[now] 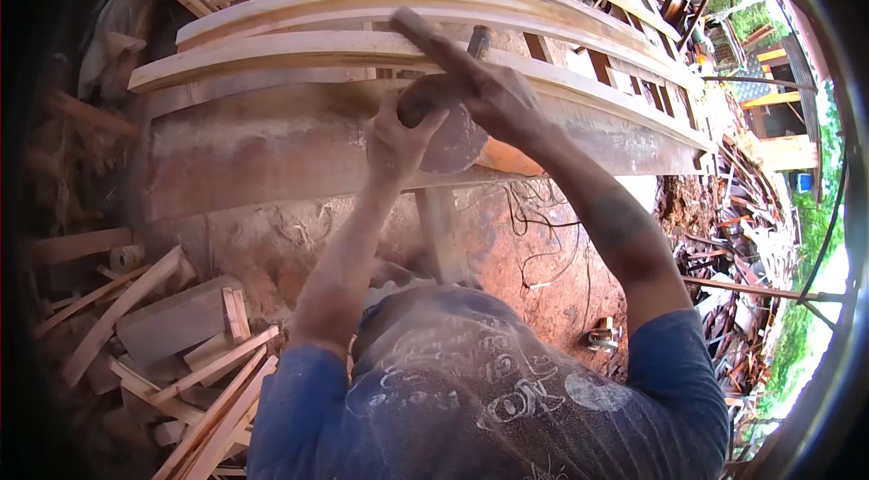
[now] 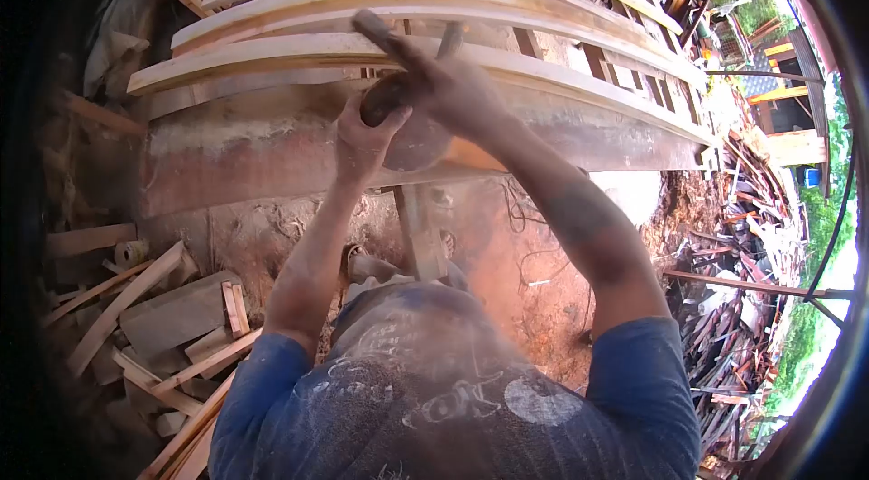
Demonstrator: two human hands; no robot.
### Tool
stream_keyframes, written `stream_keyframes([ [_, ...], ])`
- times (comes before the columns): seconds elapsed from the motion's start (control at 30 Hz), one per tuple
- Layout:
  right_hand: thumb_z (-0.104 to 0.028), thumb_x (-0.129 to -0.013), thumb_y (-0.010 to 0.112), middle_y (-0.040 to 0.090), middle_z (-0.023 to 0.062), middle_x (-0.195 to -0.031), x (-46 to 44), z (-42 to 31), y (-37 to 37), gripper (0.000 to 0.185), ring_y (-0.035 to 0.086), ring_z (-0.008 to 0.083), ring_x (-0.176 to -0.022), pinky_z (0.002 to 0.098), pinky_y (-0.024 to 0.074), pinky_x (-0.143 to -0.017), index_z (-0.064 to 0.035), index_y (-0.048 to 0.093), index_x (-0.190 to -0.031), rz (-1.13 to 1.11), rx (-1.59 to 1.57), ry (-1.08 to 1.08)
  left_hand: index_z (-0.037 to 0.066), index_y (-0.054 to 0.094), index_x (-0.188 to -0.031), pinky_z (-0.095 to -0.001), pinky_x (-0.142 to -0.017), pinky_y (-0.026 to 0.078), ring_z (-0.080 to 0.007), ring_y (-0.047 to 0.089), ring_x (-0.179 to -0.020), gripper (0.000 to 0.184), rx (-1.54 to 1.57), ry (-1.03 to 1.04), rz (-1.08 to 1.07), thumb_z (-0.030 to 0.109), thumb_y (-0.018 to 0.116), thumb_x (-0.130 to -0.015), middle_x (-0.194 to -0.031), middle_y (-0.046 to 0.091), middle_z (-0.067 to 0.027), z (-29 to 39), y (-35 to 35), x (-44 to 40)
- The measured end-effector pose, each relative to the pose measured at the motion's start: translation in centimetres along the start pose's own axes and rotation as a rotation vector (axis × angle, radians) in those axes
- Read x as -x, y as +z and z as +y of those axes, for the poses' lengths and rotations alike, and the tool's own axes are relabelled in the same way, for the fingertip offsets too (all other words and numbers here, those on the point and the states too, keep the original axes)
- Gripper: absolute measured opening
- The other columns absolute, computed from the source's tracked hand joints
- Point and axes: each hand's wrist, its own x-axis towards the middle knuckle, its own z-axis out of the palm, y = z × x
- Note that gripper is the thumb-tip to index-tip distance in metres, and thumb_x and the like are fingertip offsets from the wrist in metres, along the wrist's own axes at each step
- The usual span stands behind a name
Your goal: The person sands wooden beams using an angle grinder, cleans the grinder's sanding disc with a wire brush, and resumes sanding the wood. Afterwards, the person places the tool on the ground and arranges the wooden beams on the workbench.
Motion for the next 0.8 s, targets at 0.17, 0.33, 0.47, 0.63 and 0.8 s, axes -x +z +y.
stream_keyframes([
  [0.17, -0.010, -0.100, 0.055, 0.069, 0.0242, -0.119, 12.4, 3.4, 1.0, 0.063, 0.070, 0.0416, -0.100, 0.0492, 0.0536, -0.084, -0.0181, 0.035, -0.158, 0.184, 0.090, -0.156, -0.001, 0.066, -0.112, -0.0409, -0.081, 0.058, -0.0328, 0.074, -0.093, 0.048, -0.055, -0.026, 0.000, 0.031, 0.083, -0.080, -0.099, 0.075, -0.0203, 0.9, -0.5, 0.4],
  [0.33, -0.013, -0.099, 0.057, 0.066, 0.0285, -0.119, 9.3, 2.4, 2.4, 0.060, 0.068, 0.0459, -0.100, 0.0509, 0.0525, -0.085, -0.0183, 0.038, -0.156, 0.118, -0.004, -0.076, -0.001, 0.066, -0.115, -0.0385, -0.083, 0.057, -0.0313, 0.074, -0.093, 0.046, -0.146, 0.077, 0.009, 0.031, 0.080, -0.085, -0.101, 0.074, -0.0191, 0.3, -0.3, -0.1],
  [0.47, -0.031, -0.098, 0.051, 0.068, 0.0292, -0.101, -0.4, 0.8, 1.7, 0.057, 0.065, 0.0507, -0.089, 0.0536, 0.0526, -0.077, -0.0300, 0.037, -0.153, 0.070, -0.075, 0.176, 0.000, 0.061, -0.121, -0.0433, -0.083, 0.056, -0.0368, 0.072, -0.098, 0.045, 0.068, 0.070, -0.001, 0.030, 0.072, -0.091, -0.101, 0.073, -0.0235, -1.5, -0.1, 0.4],
  [0.63, -0.028, -0.100, 0.052, 0.067, 0.0284, -0.119, 1.3, -1.8, -0.9, 0.062, 0.067, 0.0488, -0.104, 0.0492, 0.0527, -0.088, -0.0262, 0.031, -0.159, 0.205, -0.152, 0.248, -0.001, 0.049, -0.134, -0.0478, -0.097, 0.046, -0.0447, 0.060, -0.117, 0.046, -0.030, -0.083, 0.102, 0.033, 0.051, -0.102, -0.124, 0.062, -0.0291, -0.8, 0.3, 3.5],
  [0.8, -0.019, -0.100, 0.056, 0.069, 0.0291, -0.113, 11.8, 1.0, 3.1, 0.063, 0.073, 0.0323, -0.092, 0.0439, 0.0540, -0.082, -0.0174, 0.033, -0.158, 0.289, -0.021, 0.134, 0.000, 0.058, -0.123, -0.0485, -0.089, 0.049, -0.0435, 0.066, -0.106, 0.038, -0.067, -0.077, 0.033, 0.032, 0.054, -0.102, -0.112, 0.068, -0.0266, -0.1, -0.7, 2.7],
])
